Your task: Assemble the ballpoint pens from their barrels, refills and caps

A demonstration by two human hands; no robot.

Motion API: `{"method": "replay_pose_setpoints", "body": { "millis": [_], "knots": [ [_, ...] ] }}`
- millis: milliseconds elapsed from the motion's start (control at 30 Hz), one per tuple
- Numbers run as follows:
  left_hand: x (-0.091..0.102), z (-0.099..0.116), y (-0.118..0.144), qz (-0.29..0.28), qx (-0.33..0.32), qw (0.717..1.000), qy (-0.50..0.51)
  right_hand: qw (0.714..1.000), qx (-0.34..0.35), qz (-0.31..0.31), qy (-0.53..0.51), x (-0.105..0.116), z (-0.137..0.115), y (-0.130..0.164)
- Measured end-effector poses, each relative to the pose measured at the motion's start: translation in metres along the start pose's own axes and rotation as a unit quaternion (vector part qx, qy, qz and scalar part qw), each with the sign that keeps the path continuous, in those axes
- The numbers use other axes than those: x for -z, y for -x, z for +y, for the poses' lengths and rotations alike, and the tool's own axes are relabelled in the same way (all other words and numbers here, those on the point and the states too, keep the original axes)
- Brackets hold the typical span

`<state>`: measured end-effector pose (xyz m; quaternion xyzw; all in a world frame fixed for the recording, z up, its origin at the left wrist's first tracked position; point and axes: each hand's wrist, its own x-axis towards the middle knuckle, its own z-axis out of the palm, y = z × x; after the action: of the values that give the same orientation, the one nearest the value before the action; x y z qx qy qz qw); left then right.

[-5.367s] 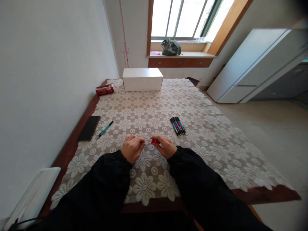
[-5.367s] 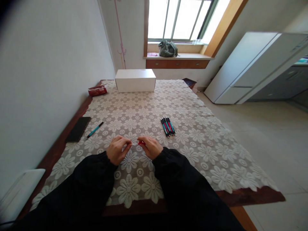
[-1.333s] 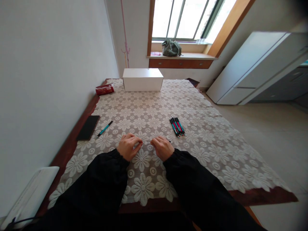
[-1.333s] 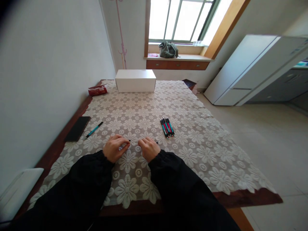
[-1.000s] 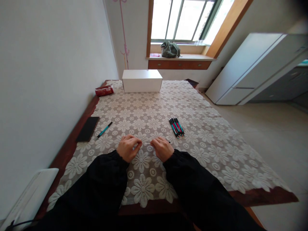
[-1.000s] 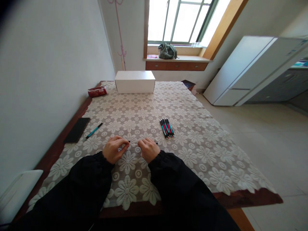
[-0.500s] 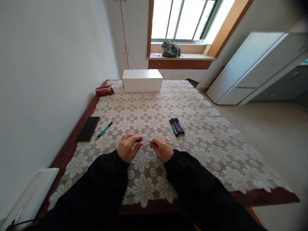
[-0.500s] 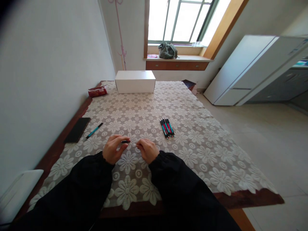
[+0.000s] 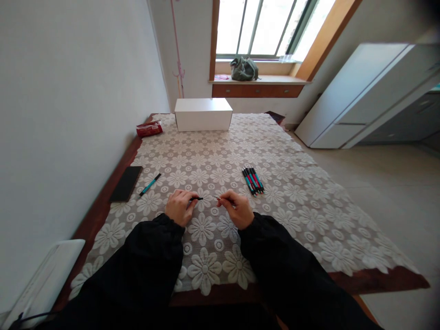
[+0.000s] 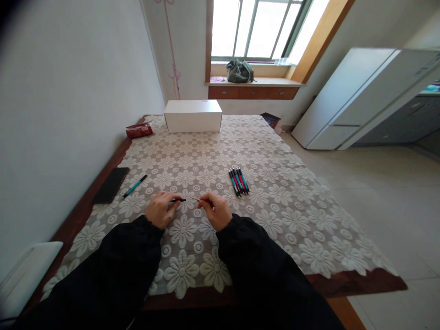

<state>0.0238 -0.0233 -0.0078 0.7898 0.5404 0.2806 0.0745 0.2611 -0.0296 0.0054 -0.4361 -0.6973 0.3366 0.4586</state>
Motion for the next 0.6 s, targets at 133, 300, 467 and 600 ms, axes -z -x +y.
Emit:
{"method": "replay_pose_setpoints", "body": {
  "millis": [133,300,467,600],
  "knots": [
    [0.004,0.004,-0.001,0.068,-0.046,0.995,0.062,0.993,0.053,-0.017,0.108,0.001,0.008,-0.002],
    [0.01,0.012,-0.001,0.106,-0.075,0.988,0.082,0.985,0.085,-0.023,0.151,0.0,0.016,-0.002],
    [0.01,0.013,0.0,0.098,-0.081,0.988,0.086,0.98,0.102,-0.027,0.166,-0.001,0.017,-0.002],
    [0.009,0.013,0.001,0.096,-0.09,0.987,0.089,0.979,0.105,-0.025,0.175,-0.001,0.018,-0.001]
  ]
}}
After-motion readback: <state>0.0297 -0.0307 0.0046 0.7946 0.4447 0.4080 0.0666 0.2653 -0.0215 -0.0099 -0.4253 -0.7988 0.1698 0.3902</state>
